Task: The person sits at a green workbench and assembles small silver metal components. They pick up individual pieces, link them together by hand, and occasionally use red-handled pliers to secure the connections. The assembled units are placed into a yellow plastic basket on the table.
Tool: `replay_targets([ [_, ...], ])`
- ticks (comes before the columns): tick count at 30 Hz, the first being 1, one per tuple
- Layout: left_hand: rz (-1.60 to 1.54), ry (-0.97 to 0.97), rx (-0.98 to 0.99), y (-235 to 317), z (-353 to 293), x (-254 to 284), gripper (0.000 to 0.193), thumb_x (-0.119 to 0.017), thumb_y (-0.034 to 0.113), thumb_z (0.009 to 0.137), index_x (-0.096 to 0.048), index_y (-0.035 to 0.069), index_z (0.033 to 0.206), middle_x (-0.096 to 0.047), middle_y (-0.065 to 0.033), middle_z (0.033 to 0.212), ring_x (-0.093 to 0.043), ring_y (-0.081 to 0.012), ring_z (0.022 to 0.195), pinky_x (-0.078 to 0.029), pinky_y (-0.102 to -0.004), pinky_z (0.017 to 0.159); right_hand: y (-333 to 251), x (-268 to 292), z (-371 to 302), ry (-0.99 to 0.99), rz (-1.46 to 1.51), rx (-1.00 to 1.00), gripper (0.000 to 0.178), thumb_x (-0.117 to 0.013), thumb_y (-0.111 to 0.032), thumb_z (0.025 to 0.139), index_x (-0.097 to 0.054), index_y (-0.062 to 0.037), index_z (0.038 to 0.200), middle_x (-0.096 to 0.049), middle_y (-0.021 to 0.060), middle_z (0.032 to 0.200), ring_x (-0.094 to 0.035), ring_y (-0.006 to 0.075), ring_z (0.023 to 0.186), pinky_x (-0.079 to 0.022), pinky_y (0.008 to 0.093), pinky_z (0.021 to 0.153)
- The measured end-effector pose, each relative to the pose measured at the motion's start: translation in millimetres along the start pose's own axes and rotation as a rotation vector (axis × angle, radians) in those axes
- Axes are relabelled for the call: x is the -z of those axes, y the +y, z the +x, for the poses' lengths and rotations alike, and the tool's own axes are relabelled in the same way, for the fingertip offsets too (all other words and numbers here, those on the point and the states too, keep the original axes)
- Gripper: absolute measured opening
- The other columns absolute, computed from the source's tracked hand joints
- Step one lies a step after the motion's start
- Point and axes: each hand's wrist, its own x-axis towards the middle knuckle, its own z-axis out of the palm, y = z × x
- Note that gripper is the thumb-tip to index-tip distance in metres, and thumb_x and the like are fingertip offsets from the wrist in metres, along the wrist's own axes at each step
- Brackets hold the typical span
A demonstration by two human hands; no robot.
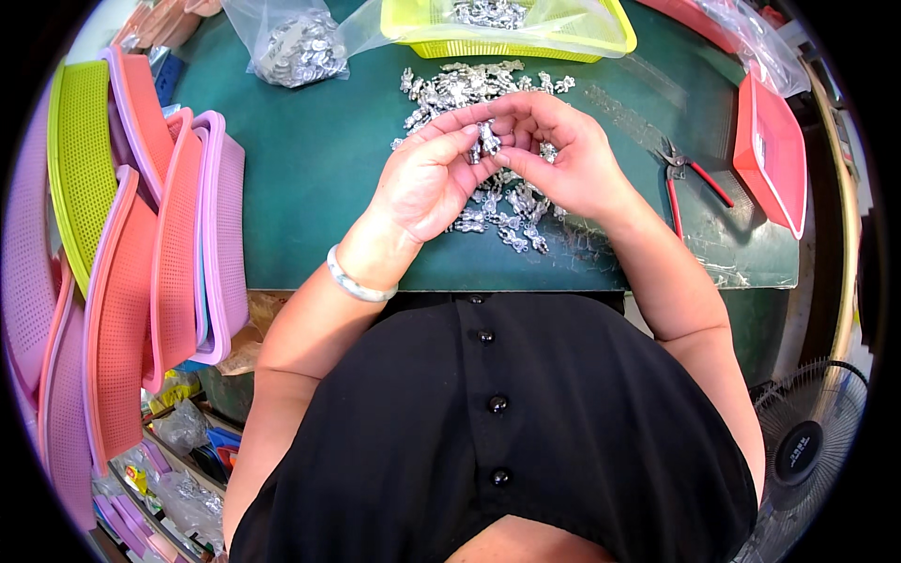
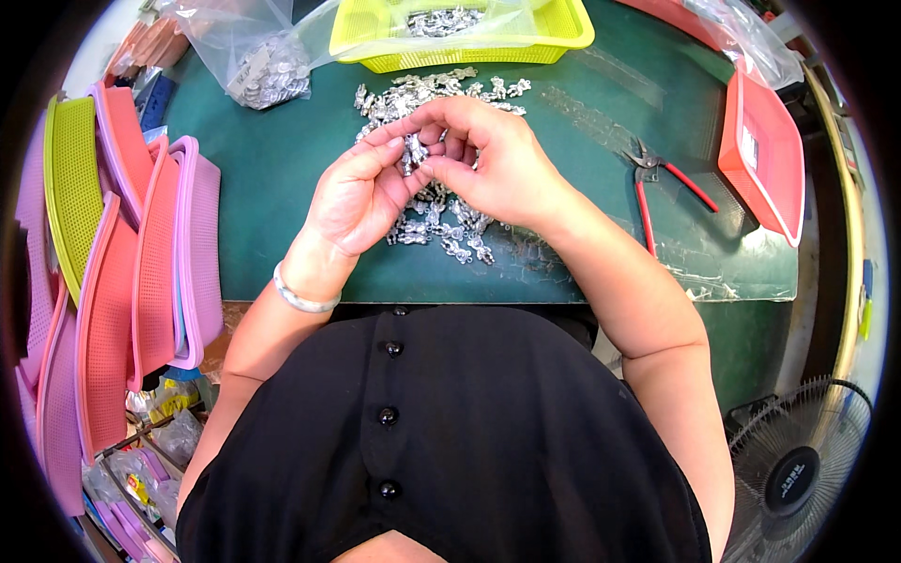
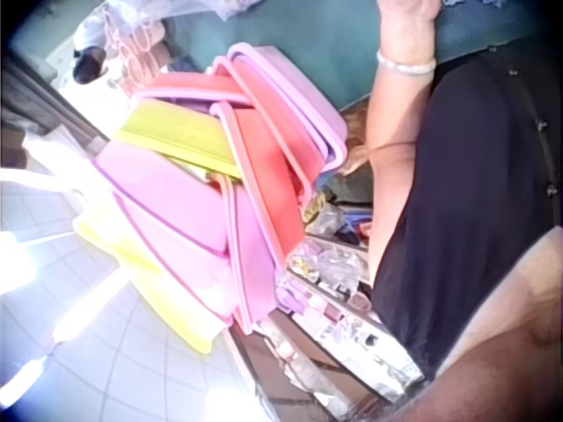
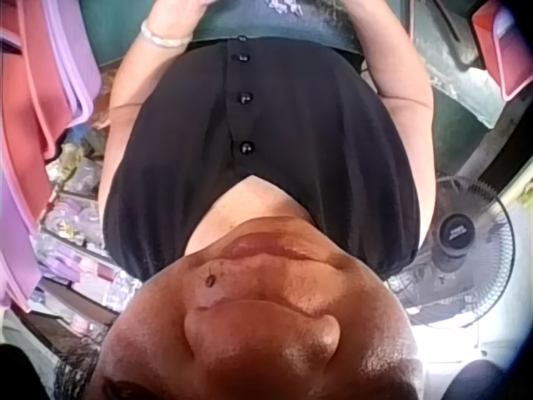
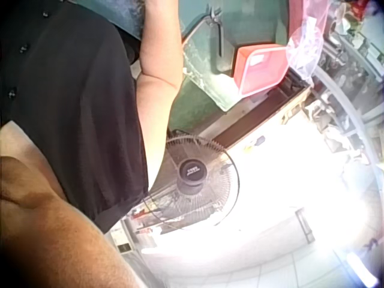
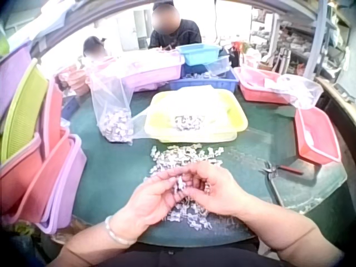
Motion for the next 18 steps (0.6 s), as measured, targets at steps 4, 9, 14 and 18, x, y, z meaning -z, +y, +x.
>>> replay_targets([
  [4,0.034,-0.009,-0.01,0.1,-0.1,-2.2,0.024,-0.044,0.003,0.089,-0.052,-0.004,0.11,-0.056,-0.0143,0.107,-0.054,-0.022,0.099,-0.047,-0.0344,0.085,-2.2,-0.3,0.5,0.012,-0.024,0.036,0.035,-0.062,0.006,0.068,-0.059,-0.0046,0.101,-0.054,0.0001,0.078,-0.047,0.0064,0.061,-0.041,0.0195,0.054],
  [9,0.11,0.023,-0.026,-2.4,0.8,-4.1,0.023,-0.045,0.004,0.089,-0.053,-0.003,0.11,-0.057,-0.0132,0.105,-0.056,-0.02,0.097,-0.048,-0.0316,0.083,-0.2,0.6,0.3,0.007,-0.088,0.058,0.035,-0.062,0.006,0.068,-0.058,-0.0044,0.102,-0.055,0.0004,0.078,-0.047,0.0071,0.06,-0.041,0.0202,0.053],
  [14,0.124,0.051,-0.018,-2.0,-0.8,-6.9,0.022,-0.045,0.005,0.09,-0.053,-0.002,0.109,-0.057,-0.0125,0.105,-0.056,-0.02,0.097,-0.049,-0.0305,0.083,-4.5,2.2,0.2,-0.018,-0.162,0.071,0.034,-0.062,0.005,0.069,-0.058,-0.0047,0.102,-0.056,0.0014,0.08,-0.048,0.0079,0.06,-0.042,0.0209,0.054],
  [18,0.1,0.038,-0.023,-4.4,-1.1,-3.0,0.023,-0.044,0.007,0.091,-0.052,-0.002,0.11,-0.056,-0.0128,0.106,-0.056,-0.0204,0.097,-0.05,-0.0304,0.083,-11.7,2.4,0.7,-0.038,-0.197,0.067,0.034,-0.061,0.005,0.07,-0.058,-0.0045,0.103,-0.056,0.0027,0.081,-0.054,0.0093,0.066,-0.045,0.0215,0.058],
])
